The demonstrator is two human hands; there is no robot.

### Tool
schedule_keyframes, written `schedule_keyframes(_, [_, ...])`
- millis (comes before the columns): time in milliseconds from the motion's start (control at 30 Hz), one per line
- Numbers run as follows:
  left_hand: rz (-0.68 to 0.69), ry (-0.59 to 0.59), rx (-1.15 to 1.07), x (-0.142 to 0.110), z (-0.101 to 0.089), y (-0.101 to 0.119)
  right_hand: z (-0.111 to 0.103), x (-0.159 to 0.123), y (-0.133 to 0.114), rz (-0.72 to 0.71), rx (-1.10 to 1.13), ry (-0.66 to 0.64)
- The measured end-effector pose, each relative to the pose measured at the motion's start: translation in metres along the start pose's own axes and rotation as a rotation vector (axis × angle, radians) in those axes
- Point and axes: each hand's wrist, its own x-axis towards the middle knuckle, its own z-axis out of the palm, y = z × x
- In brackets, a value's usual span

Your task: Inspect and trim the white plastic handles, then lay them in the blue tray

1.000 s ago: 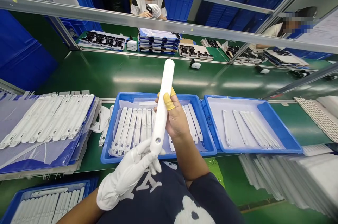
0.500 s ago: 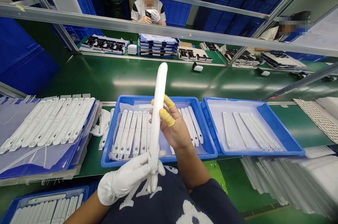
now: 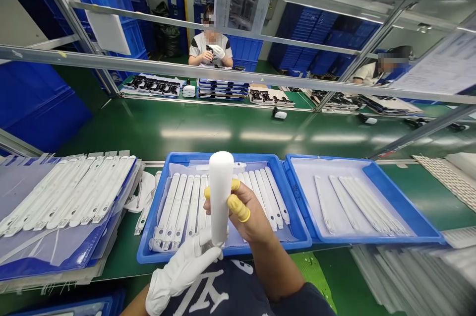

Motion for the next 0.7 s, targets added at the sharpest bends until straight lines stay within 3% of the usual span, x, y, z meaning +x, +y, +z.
schedule_keyframes(167, [0.010, 0.004, 0.098, 0.006, 0.007, 0.002, -0.003, 0.003, 0.000, 0.048, 0.001, 0.046])
schedule_keyframes(267, [-0.035, 0.013, 0.179, 0.011, 0.012, 0.005, -0.012, 0.009, 0.013, -0.013, -0.074, 0.114])
schedule_keyframes(367, [-0.025, 0.087, 0.265, 0.020, 0.015, 0.001, -0.034, 0.020, 0.037, -0.047, -0.480, 0.236])
schedule_keyframes(467, [0.018, 0.135, 0.501, 0.035, 0.015, -0.014, -0.072, 0.031, 0.063, 0.148, -1.029, 0.389])
schedule_keyframes(600, [0.057, 0.031, 0.759, 0.059, 0.015, -0.043, -0.124, 0.036, 0.092, 0.418, -1.248, 0.458])
schedule_keyframes(700, [0.114, -0.034, 0.837, 0.077, 0.016, -0.057, -0.144, 0.033, 0.109, 0.587, -1.368, 0.437])
